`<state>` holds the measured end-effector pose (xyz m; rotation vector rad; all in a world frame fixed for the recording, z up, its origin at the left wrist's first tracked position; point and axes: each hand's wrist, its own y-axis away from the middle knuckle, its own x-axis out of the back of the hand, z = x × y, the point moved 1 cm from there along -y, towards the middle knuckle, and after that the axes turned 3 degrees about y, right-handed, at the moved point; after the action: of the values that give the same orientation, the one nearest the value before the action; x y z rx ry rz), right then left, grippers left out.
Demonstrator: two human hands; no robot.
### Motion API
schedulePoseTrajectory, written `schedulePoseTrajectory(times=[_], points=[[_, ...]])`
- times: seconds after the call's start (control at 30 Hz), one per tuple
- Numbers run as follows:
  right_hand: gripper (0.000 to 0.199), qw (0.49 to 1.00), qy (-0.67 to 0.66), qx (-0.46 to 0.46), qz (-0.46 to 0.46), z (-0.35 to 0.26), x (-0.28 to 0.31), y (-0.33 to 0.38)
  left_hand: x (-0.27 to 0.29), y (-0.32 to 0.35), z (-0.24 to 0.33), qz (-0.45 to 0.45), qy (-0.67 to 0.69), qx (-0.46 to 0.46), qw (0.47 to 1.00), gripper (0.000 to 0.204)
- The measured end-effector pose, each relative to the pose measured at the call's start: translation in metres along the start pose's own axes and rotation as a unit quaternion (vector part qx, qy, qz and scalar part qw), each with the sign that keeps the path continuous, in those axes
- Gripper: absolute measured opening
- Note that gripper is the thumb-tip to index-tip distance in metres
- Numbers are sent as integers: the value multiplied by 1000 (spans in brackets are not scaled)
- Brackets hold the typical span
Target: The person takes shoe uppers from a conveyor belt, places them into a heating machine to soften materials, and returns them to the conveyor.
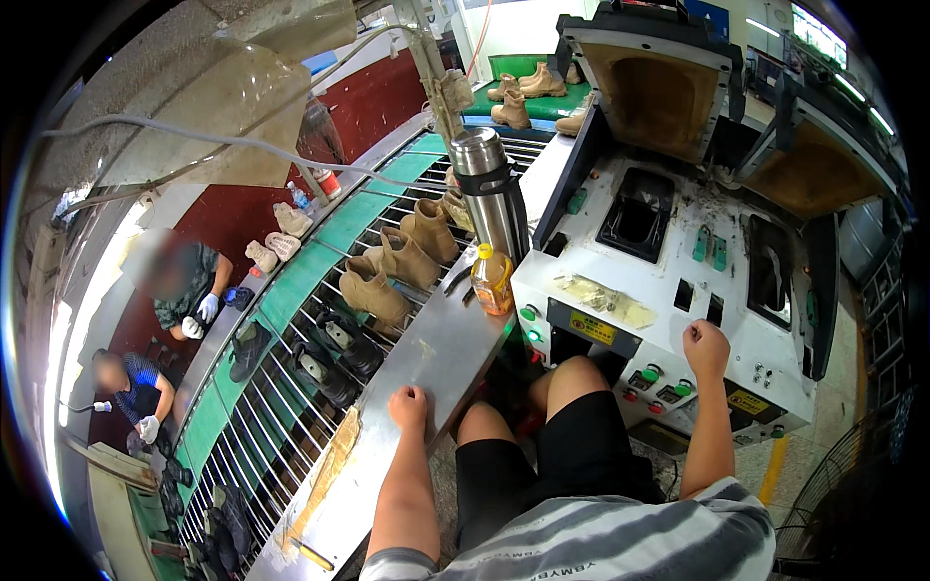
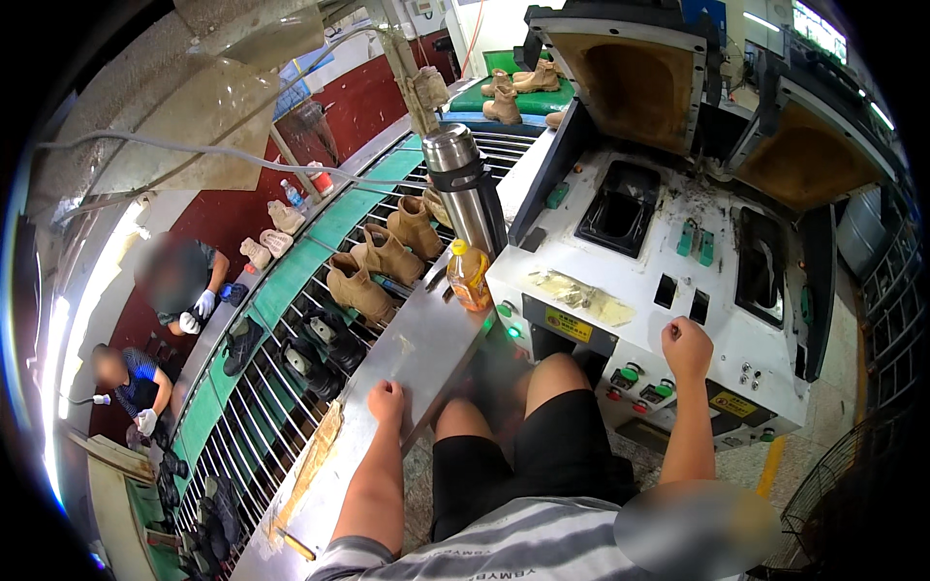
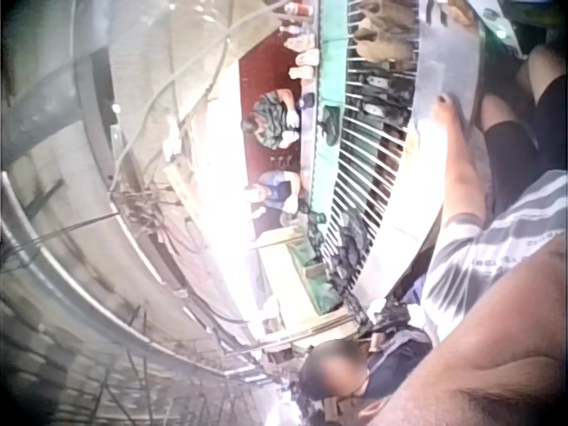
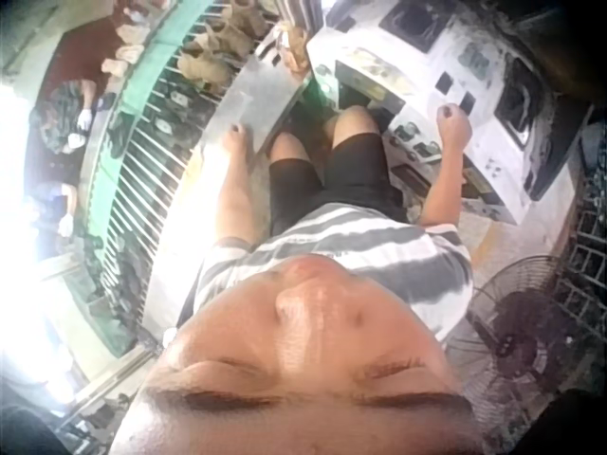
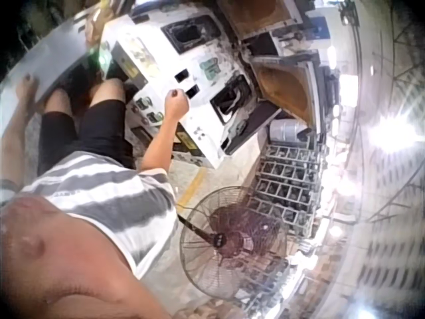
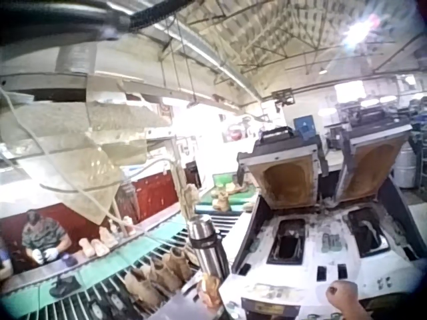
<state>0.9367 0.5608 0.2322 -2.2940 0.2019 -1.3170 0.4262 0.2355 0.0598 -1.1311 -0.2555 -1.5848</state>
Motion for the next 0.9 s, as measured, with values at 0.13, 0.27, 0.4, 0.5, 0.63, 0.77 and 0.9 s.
schedulePoseTrajectory(times=[0.13, 0.27, 0.4, 0.5, 0.63, 0.77, 0.9], points=[[10, 1000, -11, 7, 7, -3, 2, 0, -3, 0, -6, -5, -14, 6, 1000, 25], [9, 1000, 3, 6, 2, 1, 0, 0, -2, 1, 0, 8, -13, -11, 1000, 25], [10, 1000, 4, 17, 8, 2, -2, 1, -2, 1, -3, 14, -5, -15, 1000, 23], [9, 1000, 9, 7, -1, 0, 2, 1, 1, 2, 3, 18, 0, -13, 1000, 23], [10, 1000, 3, 8, -1, -1, 2, 1, 3, 2, 2, 18, -7, -16, 1000, 23], [10, 1000, 7, 4, -2, 1, 1, 1, 7, 3, 7, 9, -7, -11, 1000, 24], [10, 1000, 11, -2, -7, 1, 1, 1, 10, 3, 8, -3, -4, 4, 1000, 27]])
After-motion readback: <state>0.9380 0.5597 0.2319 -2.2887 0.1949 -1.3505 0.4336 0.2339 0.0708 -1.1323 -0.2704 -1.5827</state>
